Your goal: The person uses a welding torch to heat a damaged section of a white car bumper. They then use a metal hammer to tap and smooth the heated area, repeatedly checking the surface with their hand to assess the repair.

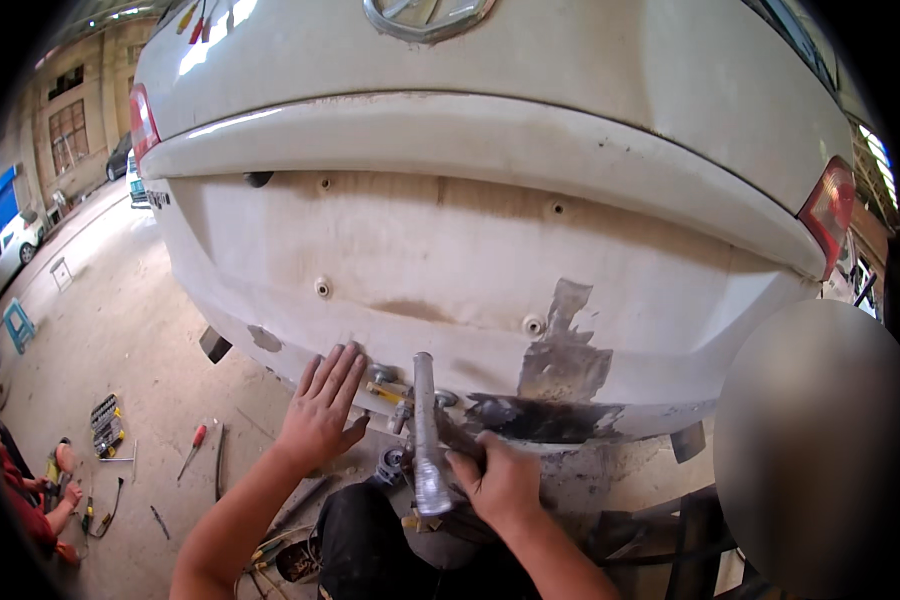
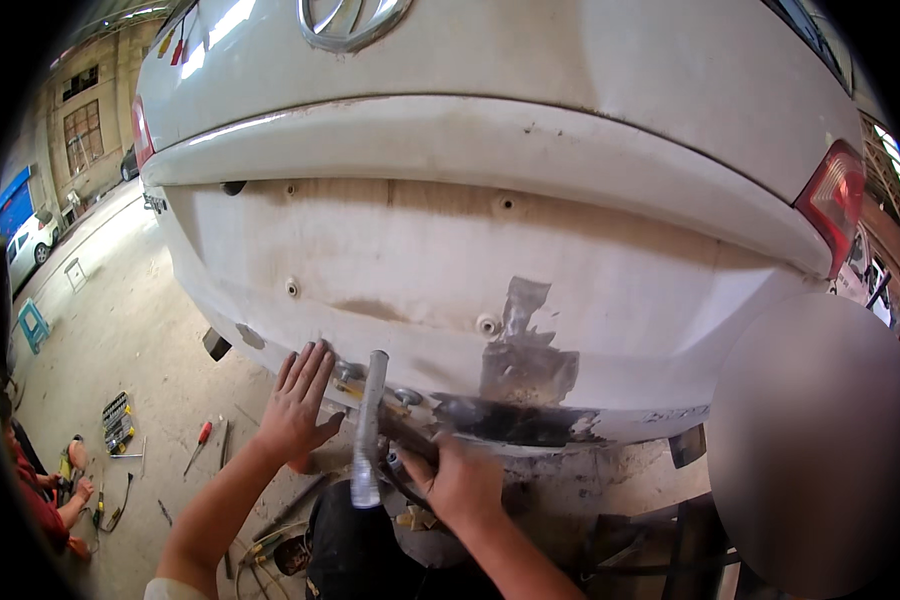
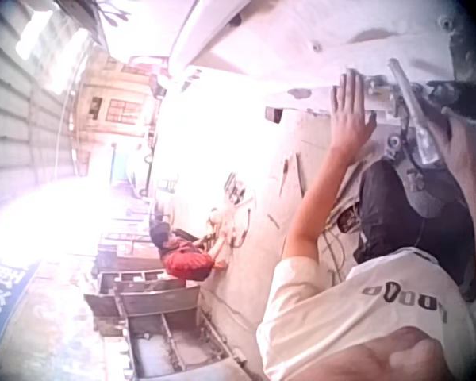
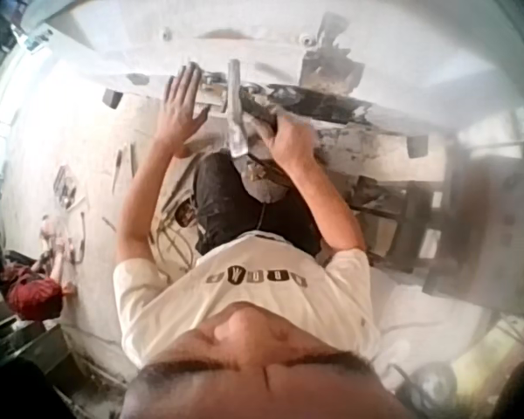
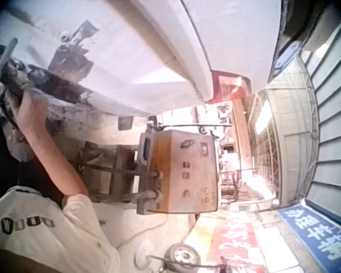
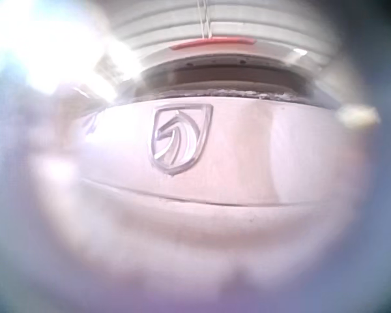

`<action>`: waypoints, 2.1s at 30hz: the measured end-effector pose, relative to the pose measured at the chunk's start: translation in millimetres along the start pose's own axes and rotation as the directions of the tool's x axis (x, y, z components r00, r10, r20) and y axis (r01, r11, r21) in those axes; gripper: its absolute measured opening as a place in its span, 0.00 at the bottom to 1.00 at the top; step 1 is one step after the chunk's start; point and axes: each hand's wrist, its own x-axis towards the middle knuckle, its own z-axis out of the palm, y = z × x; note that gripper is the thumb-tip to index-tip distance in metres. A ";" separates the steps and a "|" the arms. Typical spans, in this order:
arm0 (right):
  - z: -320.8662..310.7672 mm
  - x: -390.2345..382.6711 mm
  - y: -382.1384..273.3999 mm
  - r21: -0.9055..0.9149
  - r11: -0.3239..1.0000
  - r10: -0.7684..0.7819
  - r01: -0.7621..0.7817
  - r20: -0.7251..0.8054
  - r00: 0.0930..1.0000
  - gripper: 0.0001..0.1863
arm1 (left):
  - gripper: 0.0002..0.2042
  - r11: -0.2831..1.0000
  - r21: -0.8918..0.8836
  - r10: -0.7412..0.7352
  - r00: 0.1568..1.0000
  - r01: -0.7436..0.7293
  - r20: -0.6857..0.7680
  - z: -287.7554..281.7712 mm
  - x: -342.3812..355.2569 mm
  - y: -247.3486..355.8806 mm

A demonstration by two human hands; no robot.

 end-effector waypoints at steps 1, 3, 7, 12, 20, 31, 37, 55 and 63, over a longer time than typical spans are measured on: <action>-2.4 -7.0 -7.0 0.063 0.998 0.019 -0.018 -0.016 1.000 0.18 | 0.41 1.000 -0.002 0.003 1.000 -0.003 0.002 -0.8 -0.4 -0.1; -9.2 -10.4 -13.0 0.134 0.983 -0.120 0.124 -0.039 0.992 0.21 | 0.41 1.000 0.005 -0.005 1.000 0.005 0.002 0.4 -3.8 0.5; 4.7 14.1 3.4 -0.116 0.993 -0.016 0.017 0.012 1.000 0.22 | 0.41 1.000 0.008 0.000 1.000 0.001 -0.013 2.3 -5.5 2.2; -4.6 -3.6 -14.5 0.089 0.901 -0.406 0.424 -0.163 0.899 0.24 | 0.41 1.000 0.001 0.002 1.000 -0.002 -0.008 0.7 -3.6 -0.2; -11.5 0.3 -23.0 0.064 0.986 -0.150 0.153 -0.056 0.987 0.23 | 0.42 0.999 0.033 0.009 1.000 -0.009 0.001 -2.1 -1.1 -0.9; -9.9 -4.0 -5.5 0.094 0.907 -0.397 0.410 -0.129 0.909 0.22 | 0.42 1.000 -0.006 -0.022 1.000 0.022 0.004 -0.1 -1.6 1.0; -9.0 -0.3 -12.8 -0.054 0.988 -0.151 0.147 -0.075 0.986 0.26 | 0.43 0.999 0.041 0.002 1.000 -0.003 0.029 0.9 -6.4 -1.9; -11.4 -0.8 -4.8 0.009 0.947 -0.316 0.322 -0.169 0.934 0.24 | 0.41 1.000 -0.014 -0.008 1.000 0.008 0.020 -3.7 -4.7 2.4; -19.0 -3.9 -10.9 -0.055 0.998 -0.042 0.041 -0.027 0.999 0.27 | 0.42 1.000 0.016 -0.022 0.998 0.021 0.052 -4.9 -6.4 1.6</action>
